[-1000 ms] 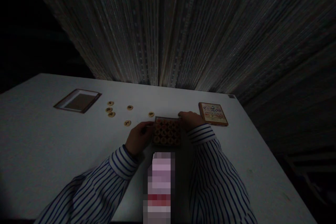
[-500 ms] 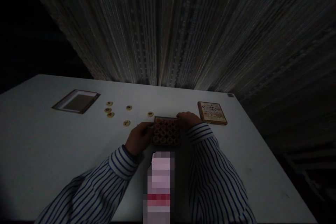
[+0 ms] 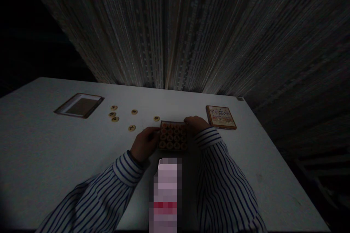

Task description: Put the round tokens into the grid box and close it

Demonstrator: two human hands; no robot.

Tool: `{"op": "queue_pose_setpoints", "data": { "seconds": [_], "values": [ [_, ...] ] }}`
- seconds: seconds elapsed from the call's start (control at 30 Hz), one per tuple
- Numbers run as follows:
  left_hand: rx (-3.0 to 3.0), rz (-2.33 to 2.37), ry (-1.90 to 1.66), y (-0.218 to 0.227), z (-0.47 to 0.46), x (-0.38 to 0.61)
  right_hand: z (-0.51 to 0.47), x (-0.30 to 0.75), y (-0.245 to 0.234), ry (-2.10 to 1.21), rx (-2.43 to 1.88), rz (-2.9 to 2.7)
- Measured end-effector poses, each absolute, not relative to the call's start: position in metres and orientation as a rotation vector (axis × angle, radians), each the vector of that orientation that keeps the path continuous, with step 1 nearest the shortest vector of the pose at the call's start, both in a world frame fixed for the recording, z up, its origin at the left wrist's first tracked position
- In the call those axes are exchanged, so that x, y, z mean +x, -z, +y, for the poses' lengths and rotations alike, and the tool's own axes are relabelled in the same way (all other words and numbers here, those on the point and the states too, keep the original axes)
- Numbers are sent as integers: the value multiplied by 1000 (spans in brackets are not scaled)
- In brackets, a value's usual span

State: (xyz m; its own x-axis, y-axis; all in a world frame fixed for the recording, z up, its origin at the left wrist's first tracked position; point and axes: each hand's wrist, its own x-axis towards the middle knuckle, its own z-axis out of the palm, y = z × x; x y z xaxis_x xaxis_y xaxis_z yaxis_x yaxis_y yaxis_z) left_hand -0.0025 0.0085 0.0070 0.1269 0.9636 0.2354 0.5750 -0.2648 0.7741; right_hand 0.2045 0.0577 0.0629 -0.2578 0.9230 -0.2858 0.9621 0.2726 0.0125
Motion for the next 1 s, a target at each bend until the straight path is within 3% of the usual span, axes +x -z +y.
{"op": "queue_pose_setpoints", "data": {
  "seconds": [0.5,1.0],
  "values": [
    [1892,1488,-1009,-7,8,-3,46,217,-79,536,1676,2412],
    [1918,1474,-1011,-5,9,-3,46,214,-76,548,1657,2407]
  ]
}}
